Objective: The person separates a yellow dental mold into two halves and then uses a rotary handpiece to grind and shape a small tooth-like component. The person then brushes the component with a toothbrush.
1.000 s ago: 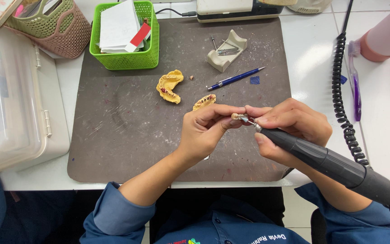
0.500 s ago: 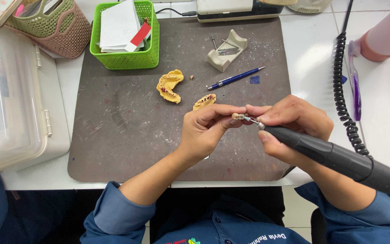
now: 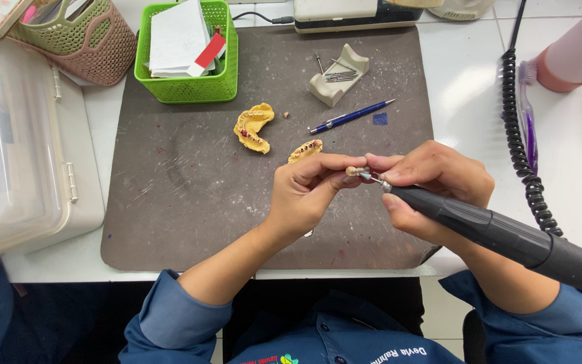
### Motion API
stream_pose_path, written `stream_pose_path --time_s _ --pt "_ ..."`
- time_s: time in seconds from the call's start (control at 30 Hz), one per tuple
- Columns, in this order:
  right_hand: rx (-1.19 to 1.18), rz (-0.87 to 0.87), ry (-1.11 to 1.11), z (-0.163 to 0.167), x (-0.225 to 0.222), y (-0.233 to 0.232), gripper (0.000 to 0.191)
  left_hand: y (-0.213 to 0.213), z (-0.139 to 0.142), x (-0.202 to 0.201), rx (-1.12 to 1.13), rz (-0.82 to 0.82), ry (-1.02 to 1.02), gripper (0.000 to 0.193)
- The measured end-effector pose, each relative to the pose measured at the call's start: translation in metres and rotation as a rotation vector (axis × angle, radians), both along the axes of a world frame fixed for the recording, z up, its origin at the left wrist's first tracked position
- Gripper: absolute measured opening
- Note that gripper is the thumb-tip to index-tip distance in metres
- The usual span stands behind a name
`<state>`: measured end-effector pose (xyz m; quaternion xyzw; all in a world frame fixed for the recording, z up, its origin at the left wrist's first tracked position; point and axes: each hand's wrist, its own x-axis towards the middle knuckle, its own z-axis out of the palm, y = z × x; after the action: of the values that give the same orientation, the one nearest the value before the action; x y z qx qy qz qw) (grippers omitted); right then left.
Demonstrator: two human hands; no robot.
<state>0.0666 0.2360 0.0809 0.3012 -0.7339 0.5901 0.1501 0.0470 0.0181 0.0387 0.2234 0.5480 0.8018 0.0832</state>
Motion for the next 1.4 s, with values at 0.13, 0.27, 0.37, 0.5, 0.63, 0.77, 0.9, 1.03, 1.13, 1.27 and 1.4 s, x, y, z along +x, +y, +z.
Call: stream_pose_path --time_s 0.13,0.27,0.37,0.5,0.63,0.77,0.9,1.03,1.13,1.27,1.4 --pt "-0.054 0.042 0.013 -0.002 0.002 0.000 0.022 -0.002 0.000 0.002 -0.003 -0.026 -0.039 0.021" --pt "-0.065 -0.009 0.033 -0.007 0.012 0.000 0.030 0.000 0.001 0.004 0.114 -0.099 -0.155 0.018" --pt "-0.022 -0.045 0.221 -0.015 0.007 -0.005 0.032 0.001 0.001 0.010 0.166 -0.121 -0.171 0.018" --pt "0.044 -0.118 0.333 -0.023 0.000 -0.009 0.033 0.002 -0.003 0.013 0.227 -0.114 -0.137 0.018" --pt "0.072 -0.112 0.377 -0.024 -0.002 -0.012 0.033 0.003 -0.008 0.013 0.270 -0.090 -0.136 0.016" --pt "0.075 -0.129 0.413 -0.024 -0.005 -0.016 0.032 0.002 -0.012 0.013 0.262 -0.070 -0.133 0.015" --pt "0.085 -0.130 0.390 -0.023 -0.004 -0.017 0.032 0.003 -0.014 0.011 0.233 -0.041 -0.131 0.015" --pt "0.073 -0.133 0.388 -0.023 -0.003 -0.017 0.032 0.005 -0.015 0.012 0.214 -0.030 -0.133 0.014" --pt "0.080 -0.130 0.386 -0.023 -0.004 -0.016 0.032 0.005 -0.014 0.013 0.206 -0.026 -0.135 0.014" --pt "0.095 -0.120 0.369 -0.024 -0.002 -0.015 0.033 0.005 -0.015 0.014 0.152 0.005 -0.144 0.016" --pt "0.090 -0.128 0.360 -0.026 -0.001 -0.016 0.034 0.006 -0.018 0.015 0.186 0.002 -0.184 0.013"
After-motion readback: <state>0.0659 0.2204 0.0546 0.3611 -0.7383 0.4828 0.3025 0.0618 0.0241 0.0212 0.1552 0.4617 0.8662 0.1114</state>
